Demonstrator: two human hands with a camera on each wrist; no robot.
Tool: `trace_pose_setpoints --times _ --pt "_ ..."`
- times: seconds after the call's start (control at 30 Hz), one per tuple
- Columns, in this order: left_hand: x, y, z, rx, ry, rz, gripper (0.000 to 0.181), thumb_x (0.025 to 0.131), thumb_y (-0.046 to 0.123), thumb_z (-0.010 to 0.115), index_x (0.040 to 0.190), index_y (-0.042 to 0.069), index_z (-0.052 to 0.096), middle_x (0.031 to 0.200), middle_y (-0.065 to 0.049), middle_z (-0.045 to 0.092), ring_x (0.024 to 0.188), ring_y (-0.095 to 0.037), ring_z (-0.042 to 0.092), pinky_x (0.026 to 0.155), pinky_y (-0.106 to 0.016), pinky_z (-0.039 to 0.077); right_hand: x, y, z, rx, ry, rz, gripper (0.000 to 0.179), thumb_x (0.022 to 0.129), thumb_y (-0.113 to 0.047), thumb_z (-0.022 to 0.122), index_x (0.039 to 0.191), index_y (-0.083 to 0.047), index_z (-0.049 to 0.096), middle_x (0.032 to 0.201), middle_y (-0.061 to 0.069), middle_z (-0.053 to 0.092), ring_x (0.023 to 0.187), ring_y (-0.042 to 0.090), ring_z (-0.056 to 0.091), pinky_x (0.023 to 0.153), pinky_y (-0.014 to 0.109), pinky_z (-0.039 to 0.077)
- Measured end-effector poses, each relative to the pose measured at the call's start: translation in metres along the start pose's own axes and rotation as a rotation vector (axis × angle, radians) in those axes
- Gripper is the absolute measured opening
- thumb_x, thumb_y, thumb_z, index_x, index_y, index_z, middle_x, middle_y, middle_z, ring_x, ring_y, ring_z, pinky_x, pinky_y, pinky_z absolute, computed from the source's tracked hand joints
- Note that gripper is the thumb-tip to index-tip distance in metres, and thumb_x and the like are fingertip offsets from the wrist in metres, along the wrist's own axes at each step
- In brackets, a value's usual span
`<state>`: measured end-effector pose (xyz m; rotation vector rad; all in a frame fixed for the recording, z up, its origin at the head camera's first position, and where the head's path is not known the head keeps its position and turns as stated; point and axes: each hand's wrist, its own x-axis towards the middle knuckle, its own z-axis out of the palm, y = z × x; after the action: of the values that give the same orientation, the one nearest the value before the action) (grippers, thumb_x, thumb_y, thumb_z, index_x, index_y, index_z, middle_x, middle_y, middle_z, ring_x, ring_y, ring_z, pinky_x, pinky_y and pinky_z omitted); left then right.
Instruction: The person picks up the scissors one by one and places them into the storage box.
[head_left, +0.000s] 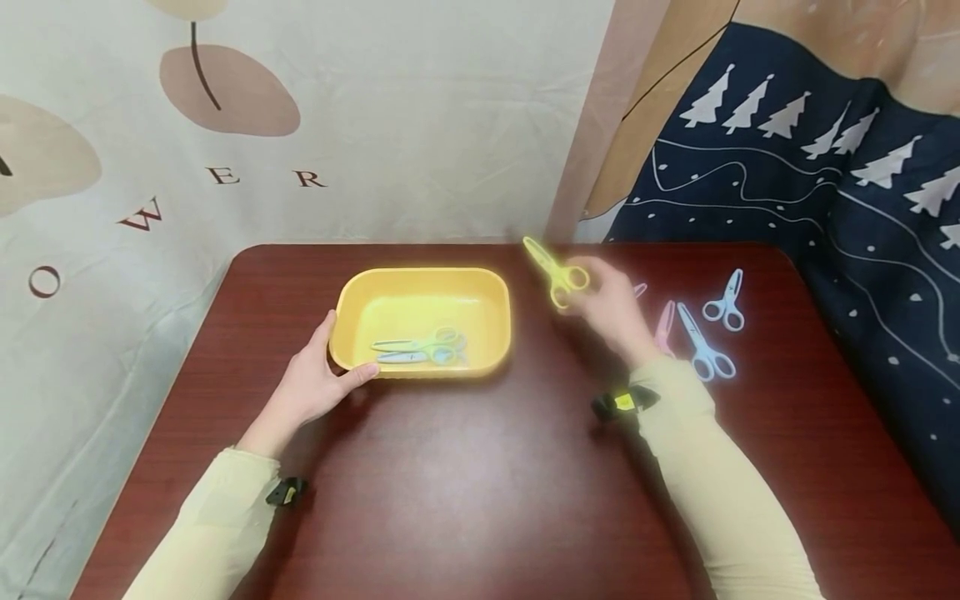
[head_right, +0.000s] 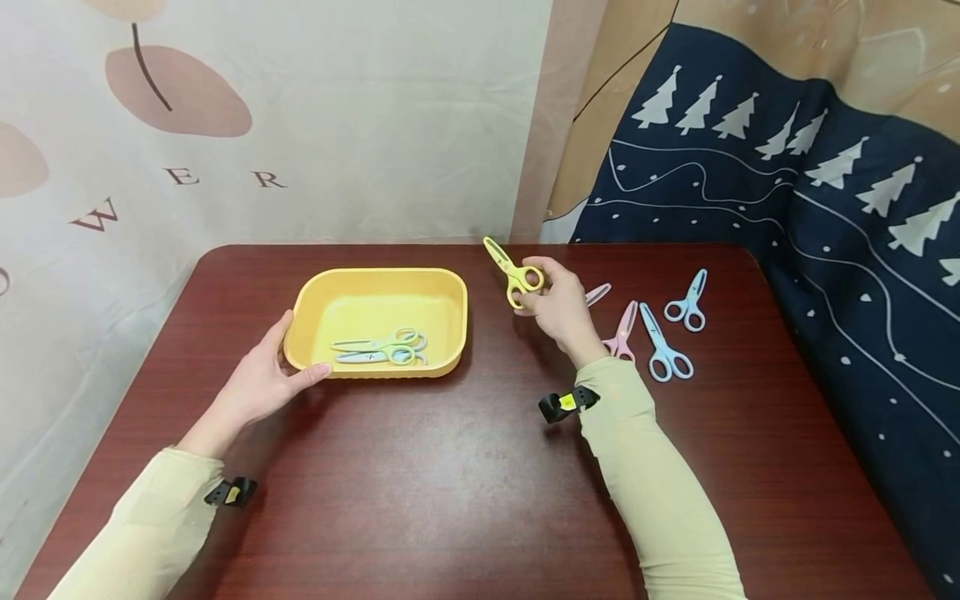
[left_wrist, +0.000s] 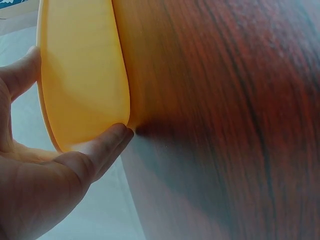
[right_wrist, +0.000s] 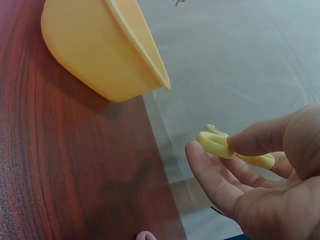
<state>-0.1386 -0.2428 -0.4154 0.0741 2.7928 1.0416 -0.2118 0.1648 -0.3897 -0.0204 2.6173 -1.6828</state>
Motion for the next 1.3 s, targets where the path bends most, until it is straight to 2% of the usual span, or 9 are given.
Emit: trace_pose_setpoints --times 0.33,0.67,0.97,1.3 --pt "-0.002 -0.001 0.000 0.000 0.002 -0.002 0.113 0.091 0.039 0.079 0.163 -0.006 0.005 0.165 -0.033 0.020 0.148 -0.051 0.032 0.116 -0.065 0.031 -0.003 -0.002 -0.001 -0.001 -0.016 -0.013 0.053 0.087 -0.005 0.080 0.137 -0.007 0.063 0.125 0.012 0.066 0.106 0.028 0.064 0.082 0.028 0.058" --pt "-0.002 0.001 -0.001 -0.001 -0.007 -0.011 0.114 0.091 0.041 0.079 0.163 -0.005 0.004 0.166 -0.032 0.019 0.148 -0.051 0.031 0.116 -0.065 0.031 -0.005 -0.007 -0.001 -0.029 -0.023 -0.031 0.052 0.088 -0.010 0.082 0.137 -0.010 0.064 0.125 0.009 0.065 0.109 0.027 0.063 0.092 0.037 0.057" --pt "0.000 -0.001 -0.001 0.009 -0.005 -0.008 0.114 0.091 0.042 0.078 0.163 -0.006 0.003 0.166 -0.033 0.018 0.148 -0.051 0.030 0.116 -0.066 0.030 -0.004 -0.011 0.000 -0.017 -0.039 -0.025 0.055 0.089 -0.010 0.082 0.140 -0.009 0.062 0.128 0.009 0.064 0.109 0.027 0.064 0.091 0.038 0.059" --pt "0.002 -0.001 -0.001 0.007 -0.011 -0.013 0.114 0.091 0.041 0.078 0.163 -0.005 0.002 0.165 -0.033 0.020 0.147 -0.051 0.032 0.116 -0.065 0.031 -0.003 -0.015 0.002 -0.005 -0.057 -0.058 0.054 0.088 -0.010 0.082 0.138 -0.009 0.063 0.126 0.010 0.065 0.106 0.028 0.065 0.089 0.035 0.058"
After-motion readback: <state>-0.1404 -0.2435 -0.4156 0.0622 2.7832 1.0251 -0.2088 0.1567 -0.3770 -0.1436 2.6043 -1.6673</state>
